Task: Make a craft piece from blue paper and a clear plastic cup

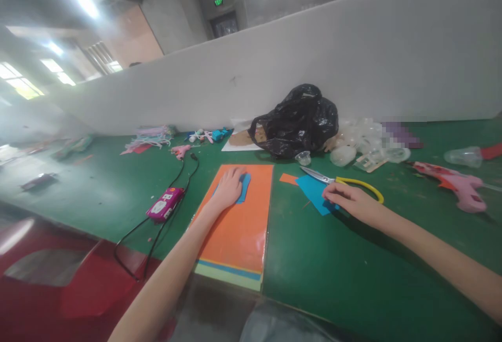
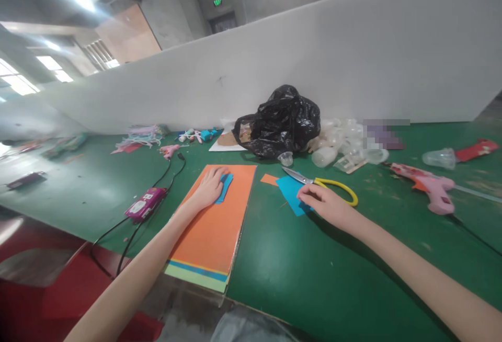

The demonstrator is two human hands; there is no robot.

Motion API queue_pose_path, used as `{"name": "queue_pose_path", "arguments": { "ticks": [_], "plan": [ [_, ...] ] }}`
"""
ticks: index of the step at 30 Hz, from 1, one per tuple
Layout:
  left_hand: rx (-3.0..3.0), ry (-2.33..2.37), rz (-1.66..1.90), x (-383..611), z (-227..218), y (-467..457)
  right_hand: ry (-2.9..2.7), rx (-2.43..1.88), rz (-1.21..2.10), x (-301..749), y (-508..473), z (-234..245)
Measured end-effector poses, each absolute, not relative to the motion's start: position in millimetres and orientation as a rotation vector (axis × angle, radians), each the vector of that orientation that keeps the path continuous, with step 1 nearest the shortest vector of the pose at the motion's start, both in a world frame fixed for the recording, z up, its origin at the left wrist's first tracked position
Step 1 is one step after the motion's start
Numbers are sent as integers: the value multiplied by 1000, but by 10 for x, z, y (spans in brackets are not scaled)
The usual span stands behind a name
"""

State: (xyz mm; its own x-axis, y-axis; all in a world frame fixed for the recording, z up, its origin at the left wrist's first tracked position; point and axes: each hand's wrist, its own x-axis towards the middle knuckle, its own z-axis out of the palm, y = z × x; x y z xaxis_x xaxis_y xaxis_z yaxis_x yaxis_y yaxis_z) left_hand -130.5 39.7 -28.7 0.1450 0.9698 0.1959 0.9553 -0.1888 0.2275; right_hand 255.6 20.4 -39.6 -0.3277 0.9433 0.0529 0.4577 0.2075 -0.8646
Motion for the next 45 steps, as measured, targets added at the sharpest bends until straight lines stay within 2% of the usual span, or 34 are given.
{"name": "queue_pose_path", "arguments": {
  "ticks": [11, 17, 34, 45],
  "plan": [
    [2244, 2095, 456, -1376, -293, 359, -1944, -1300, 1038, 2533, 176, -347],
    [2233, 2001, 495, -1440, -273, 371, -1958, -1297, 1039, 2538, 168, -357],
    [2234, 2034, 339, -1373, -191, 297, -1978, -1300, 995, 2524, 155, -390],
    [2247, 2029, 429, -1399, -186, 298, -1983, -1304, 1007, 2516, 149, -378]
  ]
}}
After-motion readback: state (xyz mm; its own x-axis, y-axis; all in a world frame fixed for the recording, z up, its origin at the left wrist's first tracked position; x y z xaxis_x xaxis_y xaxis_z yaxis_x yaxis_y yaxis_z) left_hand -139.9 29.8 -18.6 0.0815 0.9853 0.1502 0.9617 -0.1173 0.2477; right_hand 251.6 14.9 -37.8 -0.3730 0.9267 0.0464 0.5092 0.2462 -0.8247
